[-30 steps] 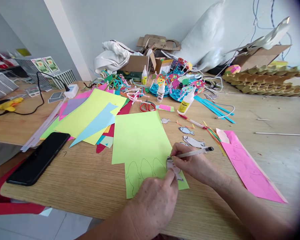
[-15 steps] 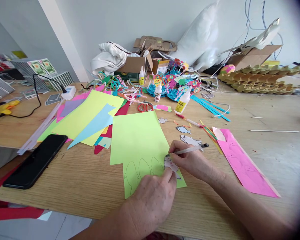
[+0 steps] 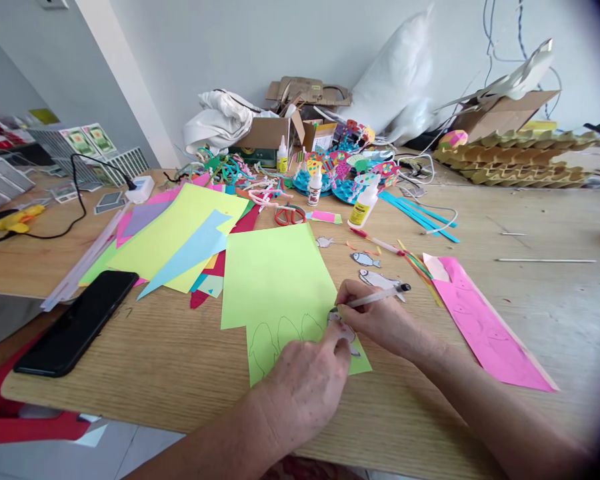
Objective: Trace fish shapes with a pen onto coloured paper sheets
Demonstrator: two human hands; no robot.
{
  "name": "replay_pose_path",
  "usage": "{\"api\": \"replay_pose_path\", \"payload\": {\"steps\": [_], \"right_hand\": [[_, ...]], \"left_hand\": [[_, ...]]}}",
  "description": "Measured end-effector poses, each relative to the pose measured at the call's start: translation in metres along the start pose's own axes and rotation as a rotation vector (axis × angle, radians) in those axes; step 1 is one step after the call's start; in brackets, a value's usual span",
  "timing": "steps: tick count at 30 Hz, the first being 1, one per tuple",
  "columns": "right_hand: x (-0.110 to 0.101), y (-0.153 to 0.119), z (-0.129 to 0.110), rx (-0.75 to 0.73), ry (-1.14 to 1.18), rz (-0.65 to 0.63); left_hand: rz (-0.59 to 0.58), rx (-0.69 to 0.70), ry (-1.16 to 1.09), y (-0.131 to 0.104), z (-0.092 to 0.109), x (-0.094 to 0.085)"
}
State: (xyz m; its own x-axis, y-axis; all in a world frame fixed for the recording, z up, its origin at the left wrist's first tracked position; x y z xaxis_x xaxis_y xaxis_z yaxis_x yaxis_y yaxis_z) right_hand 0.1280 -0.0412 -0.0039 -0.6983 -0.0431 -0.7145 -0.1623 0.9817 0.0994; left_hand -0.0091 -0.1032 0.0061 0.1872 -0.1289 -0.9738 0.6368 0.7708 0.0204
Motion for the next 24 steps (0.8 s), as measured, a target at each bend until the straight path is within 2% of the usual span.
{"api": "replay_pose_path", "payload": {"steps": [12, 24], "right_hand": [[-0.002, 0.0002, -0.0018, 0.004, -0.012, 0.025], [-0.0033, 0.0005, -0.0063, 0.013, -0.006, 0.055]], "left_hand": [[-0.012, -0.029, -0.033, 0.0011, -0.0033, -0.0006], [0.004, -0.001, -0.001, 0.0008, -0.003, -0.0026]]}}
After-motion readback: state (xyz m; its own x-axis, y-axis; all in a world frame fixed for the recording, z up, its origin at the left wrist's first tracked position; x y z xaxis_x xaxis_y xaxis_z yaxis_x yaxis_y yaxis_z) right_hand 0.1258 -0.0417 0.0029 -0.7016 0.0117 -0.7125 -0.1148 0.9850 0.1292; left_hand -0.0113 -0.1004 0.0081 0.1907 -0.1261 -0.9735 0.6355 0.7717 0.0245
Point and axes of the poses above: each hand's wrist, its own y-axis towards the middle knuckle, its own x-axis out of the palm, z = x × y, the point moved 2 cm from there along y, towards the middle knuckle, and after that the axes turned 10 degrees about z, right-handed, at the moved point
